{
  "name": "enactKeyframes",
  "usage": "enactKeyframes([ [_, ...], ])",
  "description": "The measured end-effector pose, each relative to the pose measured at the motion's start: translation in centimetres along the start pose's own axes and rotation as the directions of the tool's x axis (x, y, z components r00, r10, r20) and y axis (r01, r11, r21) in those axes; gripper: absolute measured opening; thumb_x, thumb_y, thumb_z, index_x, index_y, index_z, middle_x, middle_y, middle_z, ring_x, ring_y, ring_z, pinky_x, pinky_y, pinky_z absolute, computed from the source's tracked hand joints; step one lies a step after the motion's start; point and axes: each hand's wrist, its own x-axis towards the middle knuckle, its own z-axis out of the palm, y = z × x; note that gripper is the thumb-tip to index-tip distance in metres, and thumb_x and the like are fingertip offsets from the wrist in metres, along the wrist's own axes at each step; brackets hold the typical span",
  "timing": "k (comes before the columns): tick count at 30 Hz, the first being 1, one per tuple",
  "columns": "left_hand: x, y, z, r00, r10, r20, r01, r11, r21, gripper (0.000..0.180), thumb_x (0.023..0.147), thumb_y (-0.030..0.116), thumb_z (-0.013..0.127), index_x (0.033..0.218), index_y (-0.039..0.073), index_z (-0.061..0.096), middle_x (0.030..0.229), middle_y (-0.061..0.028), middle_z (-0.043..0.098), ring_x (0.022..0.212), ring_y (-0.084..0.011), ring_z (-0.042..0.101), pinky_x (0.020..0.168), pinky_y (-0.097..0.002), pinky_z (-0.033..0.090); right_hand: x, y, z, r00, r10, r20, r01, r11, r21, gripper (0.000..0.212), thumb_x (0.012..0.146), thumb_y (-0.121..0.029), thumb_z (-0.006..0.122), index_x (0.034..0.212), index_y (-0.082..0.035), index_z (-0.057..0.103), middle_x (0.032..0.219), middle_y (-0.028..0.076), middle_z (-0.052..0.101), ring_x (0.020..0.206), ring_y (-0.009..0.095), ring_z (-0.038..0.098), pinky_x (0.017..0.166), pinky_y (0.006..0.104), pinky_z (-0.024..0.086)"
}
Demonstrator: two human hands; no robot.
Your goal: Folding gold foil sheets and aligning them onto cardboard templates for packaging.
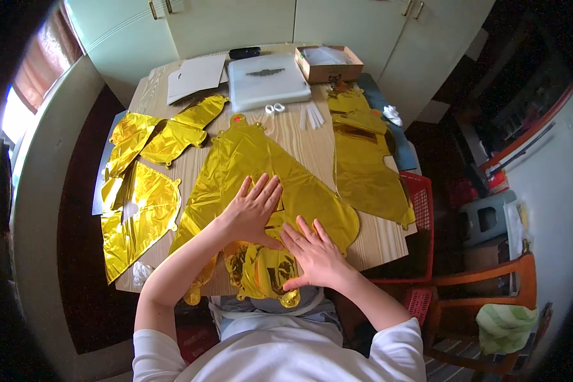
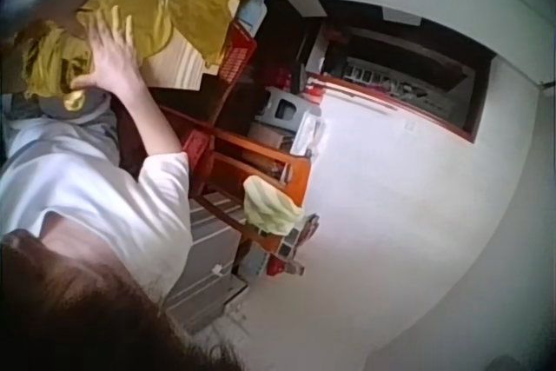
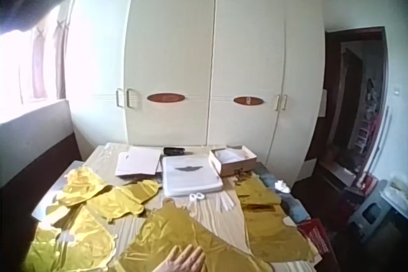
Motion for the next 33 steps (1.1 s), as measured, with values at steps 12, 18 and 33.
enactKeyframes([
  [12,0.0,-0.1,0.3,1.0,0.001,-0.015,-0.002,1.0,-0.017,0.133,0.062,0.092,0.047,0.148,-0.007,0.023,0.156,-0.022,0.021,0.146,-0.0375,0.015,0.116,-0.0576,0.011,-4.9,-2.5,1.8,0.922,-0.158,-0.353,0.172,0.985,0.007,0.031,0.08,-0.022,0.068,0.109,-0.01,0.07,0.115,0.005,0.068,0.117,0.019,0.059,0.107,0.0456,0.039],
  [18,-0.1,0.1,0.1,1.0,-0.001,-0.017,0.001,1.0,-0.005,0.134,0.061,0.093,0.046,0.148,-0.007,0.024,0.155,-0.0225,0.023,0.145,-0.038,0.017,0.116,-0.0581,0.012,-5.6,-2.5,3.0,0.849,-0.179,-0.497,0.222,0.975,0.028,0.017,0.084,-0.015,0.062,0.095,-0.01,0.074,0.102,0.003,0.072,0.106,0.017,0.066,0.105,0.0421,0.043],
  [33,-0.2,0.3,0.0,1.0,-0.015,-0.002,0.015,1.0,-0.017,0.133,0.061,0.091,0.049,0.148,-0.007,0.023,0.156,-0.023,0.021,0.146,-0.0383,0.015,0.115,-0.0582,0.012,-0.4,3.9,0.9,0.982,0.064,-0.176,-0.063,0.998,0.009,0.064,0.091,-0.051,0.055,0.142,-0.013,0.045,0.148,0.009,0.042,0.14,0.029,0.033,0.115,0.0524,0.024],
])
